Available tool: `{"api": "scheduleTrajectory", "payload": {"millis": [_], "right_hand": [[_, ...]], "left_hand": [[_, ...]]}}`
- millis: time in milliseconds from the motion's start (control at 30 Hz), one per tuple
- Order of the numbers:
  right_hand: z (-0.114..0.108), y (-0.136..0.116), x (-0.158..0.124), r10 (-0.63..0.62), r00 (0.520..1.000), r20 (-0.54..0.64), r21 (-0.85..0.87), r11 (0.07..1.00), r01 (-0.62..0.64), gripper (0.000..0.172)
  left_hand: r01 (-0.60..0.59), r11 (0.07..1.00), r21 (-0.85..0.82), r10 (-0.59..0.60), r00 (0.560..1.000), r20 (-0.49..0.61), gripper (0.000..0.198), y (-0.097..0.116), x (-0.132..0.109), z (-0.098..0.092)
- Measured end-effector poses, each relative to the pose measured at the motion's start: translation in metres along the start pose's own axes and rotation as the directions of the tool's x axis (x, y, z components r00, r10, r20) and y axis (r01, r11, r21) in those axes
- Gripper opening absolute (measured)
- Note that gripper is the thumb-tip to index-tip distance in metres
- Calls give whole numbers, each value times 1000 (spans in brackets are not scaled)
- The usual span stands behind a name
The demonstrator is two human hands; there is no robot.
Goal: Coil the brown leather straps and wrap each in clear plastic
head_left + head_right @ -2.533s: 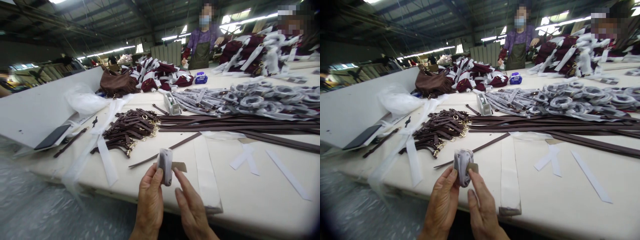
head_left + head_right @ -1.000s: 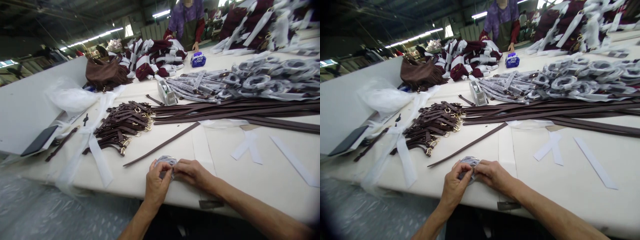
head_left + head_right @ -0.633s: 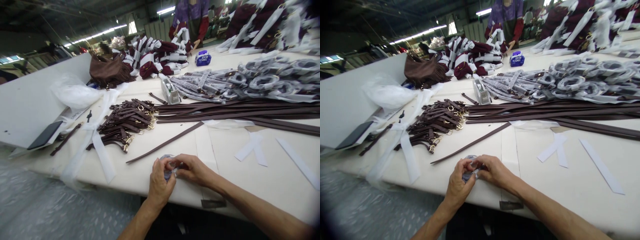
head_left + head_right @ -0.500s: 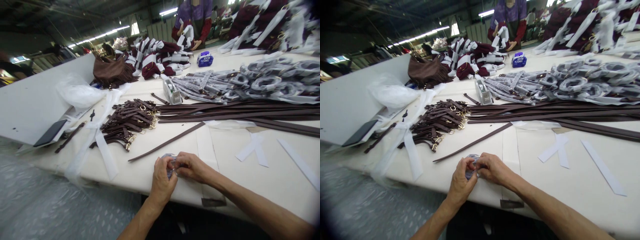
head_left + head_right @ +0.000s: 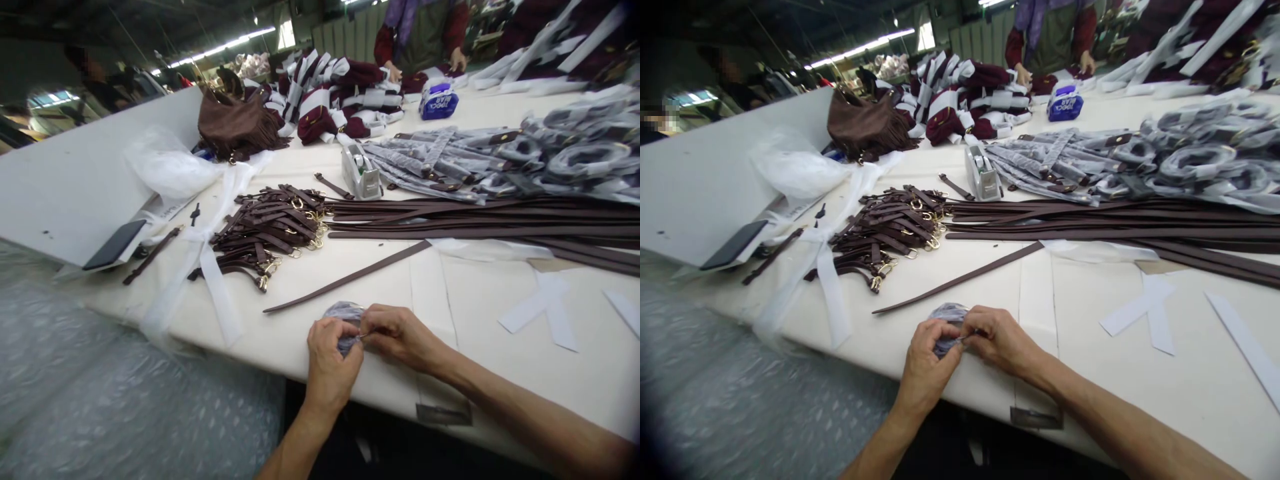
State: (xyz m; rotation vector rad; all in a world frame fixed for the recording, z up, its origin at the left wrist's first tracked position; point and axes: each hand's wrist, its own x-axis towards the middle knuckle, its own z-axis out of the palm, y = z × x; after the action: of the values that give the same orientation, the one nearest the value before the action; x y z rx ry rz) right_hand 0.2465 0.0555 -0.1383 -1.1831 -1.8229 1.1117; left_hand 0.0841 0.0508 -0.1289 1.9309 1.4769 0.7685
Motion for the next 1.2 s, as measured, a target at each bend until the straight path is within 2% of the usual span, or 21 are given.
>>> {"api": "scheduleTrajectory", "payload": {"millis": [200,400,633,800,1033,1200], "right_hand": [[-2,3,1,56,997,49,72,996,-60,10],[0,12,-6,78,995,60,141,986,-86,14],[-10,8,1,-78,991,106,-28,996,81,15],[-13,12,5,-220,960,173,-176,952,250,17],[-9,17,4,-244,946,214,-217,932,290,17],[-11,22,1,-291,929,228,-219,914,340,21]], "left_hand": [[72,995,-69,-67,995,71,11,-1,5,-8],[9,995,-100,-3,998,60,14,-5,6,-5],[14,997,-79,-12,1000,19,19,-6,4,-3],[9,997,-75,-11,1000,-19,18,-7,3,-1],[-22,995,-96,19,999,-36,20,-6,0,1],[-64,995,-83,55,993,-100,22,-6,0,6]]}}
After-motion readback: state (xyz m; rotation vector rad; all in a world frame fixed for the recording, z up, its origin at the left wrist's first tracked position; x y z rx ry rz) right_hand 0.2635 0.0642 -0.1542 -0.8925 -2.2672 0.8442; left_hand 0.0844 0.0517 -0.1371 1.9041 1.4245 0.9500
